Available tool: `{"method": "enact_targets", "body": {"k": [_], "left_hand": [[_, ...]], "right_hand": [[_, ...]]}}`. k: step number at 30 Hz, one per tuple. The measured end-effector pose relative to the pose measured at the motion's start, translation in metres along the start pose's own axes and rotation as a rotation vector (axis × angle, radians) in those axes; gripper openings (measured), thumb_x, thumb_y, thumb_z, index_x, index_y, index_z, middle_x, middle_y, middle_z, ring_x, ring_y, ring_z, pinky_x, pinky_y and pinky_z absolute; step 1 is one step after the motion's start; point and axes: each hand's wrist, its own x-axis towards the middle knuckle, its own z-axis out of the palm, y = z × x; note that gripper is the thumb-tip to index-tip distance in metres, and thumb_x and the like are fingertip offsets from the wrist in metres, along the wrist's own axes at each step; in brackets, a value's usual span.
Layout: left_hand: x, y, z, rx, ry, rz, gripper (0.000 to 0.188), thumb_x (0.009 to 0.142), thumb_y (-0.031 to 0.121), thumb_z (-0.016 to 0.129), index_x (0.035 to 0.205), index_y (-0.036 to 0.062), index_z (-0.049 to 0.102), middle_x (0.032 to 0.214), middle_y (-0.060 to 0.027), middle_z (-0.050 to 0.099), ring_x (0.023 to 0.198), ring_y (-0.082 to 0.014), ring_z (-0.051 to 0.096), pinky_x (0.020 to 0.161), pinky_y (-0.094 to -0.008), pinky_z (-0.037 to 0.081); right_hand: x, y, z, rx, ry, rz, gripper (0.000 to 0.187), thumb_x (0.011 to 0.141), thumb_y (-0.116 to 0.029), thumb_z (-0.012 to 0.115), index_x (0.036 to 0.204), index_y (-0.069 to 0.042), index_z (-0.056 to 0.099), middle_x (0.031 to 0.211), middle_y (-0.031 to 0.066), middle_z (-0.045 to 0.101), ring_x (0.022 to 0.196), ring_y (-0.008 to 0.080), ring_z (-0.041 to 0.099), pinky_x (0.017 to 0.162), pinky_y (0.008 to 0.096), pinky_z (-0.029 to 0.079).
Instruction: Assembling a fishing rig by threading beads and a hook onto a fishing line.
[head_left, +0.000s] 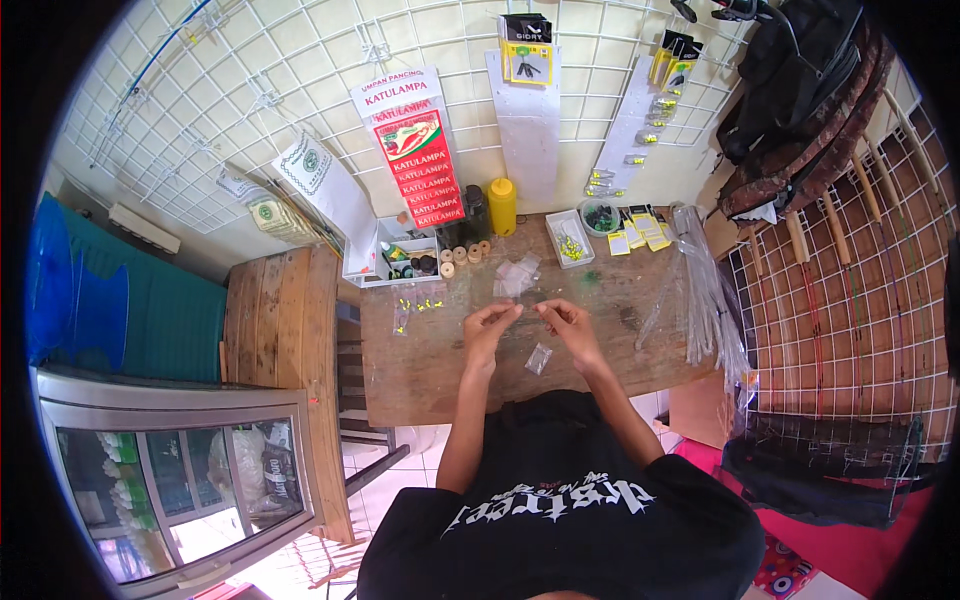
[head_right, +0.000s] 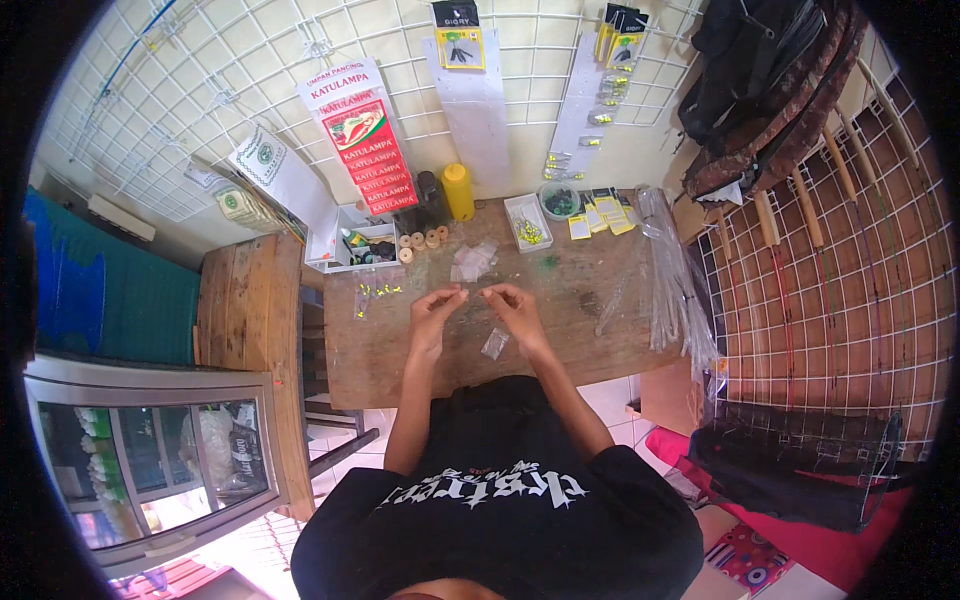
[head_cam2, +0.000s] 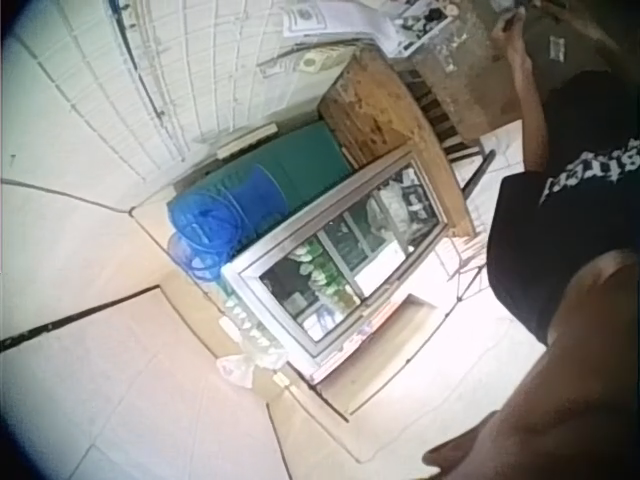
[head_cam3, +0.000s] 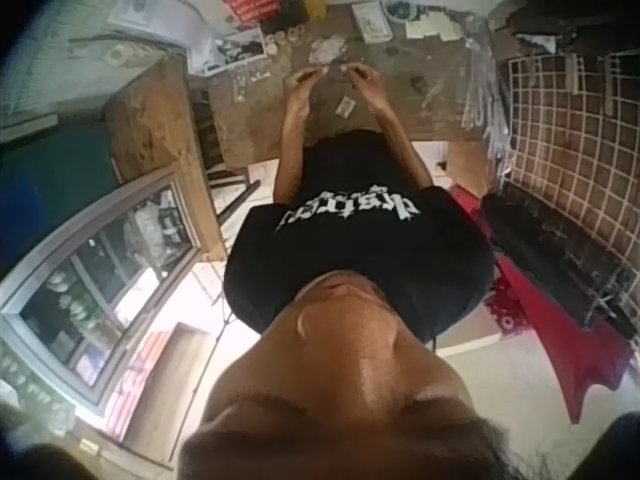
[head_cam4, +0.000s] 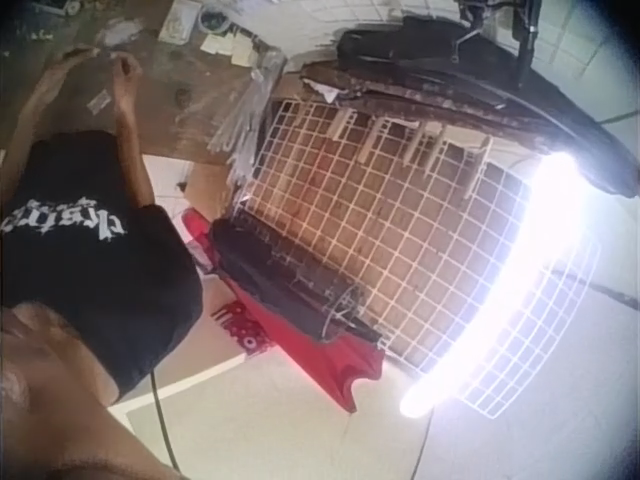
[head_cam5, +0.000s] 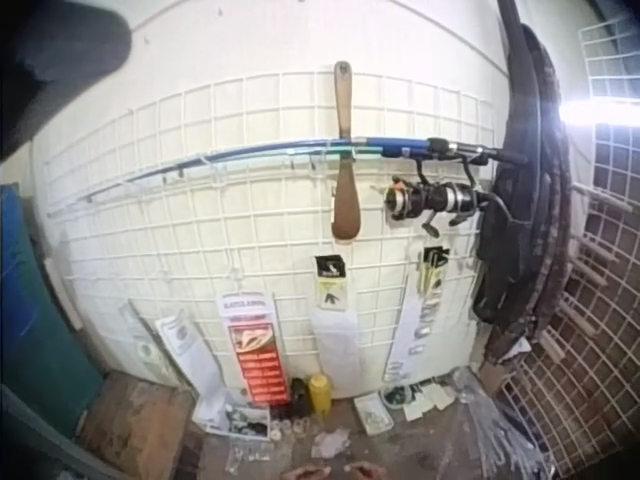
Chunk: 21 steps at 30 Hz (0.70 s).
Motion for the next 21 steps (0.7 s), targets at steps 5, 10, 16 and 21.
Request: {"method": "enact_targets", "body": {"k": [5, 10, 16, 21], "left_hand": [[-0.004, 0.002, 0.005, 0.128, -0.109, -0.002, 0.014, 0.074, 0.007, 0.077, 0.086, 0.0008, 0.071, 0.098, -0.0062, 0.063, 0.086, -0.0123, 0.058, 0.076, -0.0245, 0.044], [-0.005, -0.001, 0.004, 0.327, -0.141, 0.096, 0.016, 0.071, 0.010, 0.079, 0.084, 0.0041, 0.073, 0.095, -0.0061, 0.064, 0.090, -0.0153, 0.059, 0.077, -0.0279, 0.044], [-0.007, 0.003, 0.004, 0.580, -0.133, 0.193, 0.020, 0.068, 0.013, 0.079, 0.086, 0.0059, 0.073, 0.097, -0.0090, 0.064, 0.096, -0.0212, 0.059, 0.083, -0.0322, 0.044], [-0.009, 0.014, 0.004, 0.443, -0.265, 0.166, 0.022, 0.072, 0.015, 0.079, 0.091, 0.0057, 0.072, 0.096, -0.0049, 0.064, 0.087, -0.0141, 0.056, 0.074, -0.0275, 0.043]], "right_hand": [[-0.004, 0.002, 0.001, 0.001, 0.062, 0.113, 0.020, 0.087, -0.024, 0.068, 0.094, -0.006, 0.069, 0.072, -0.0051, 0.057, 0.064, 0.0030, 0.045, 0.056, 0.0191, 0.034], [-0.006, 0.006, 0.000, 0.061, 0.019, 0.145, 0.020, 0.085, -0.023, 0.069, 0.096, -0.005, 0.070, 0.075, -0.0030, 0.062, 0.065, 0.0029, 0.048, 0.056, 0.0194, 0.035], [-0.007, -0.001, 0.000, 0.072, 0.010, 0.162, 0.017, 0.082, -0.016, 0.071, 0.093, -0.003, 0.070, 0.079, -0.0001, 0.066, 0.070, 0.0035, 0.054, 0.059, 0.0190, 0.037], [-0.005, 0.000, -0.008, 0.084, -0.029, 0.084, 0.014, 0.080, -0.014, 0.074, 0.088, -0.004, 0.068, 0.081, 0.0012, 0.067, 0.073, 0.0058, 0.057, 0.066, 0.0212, 0.043]]}}
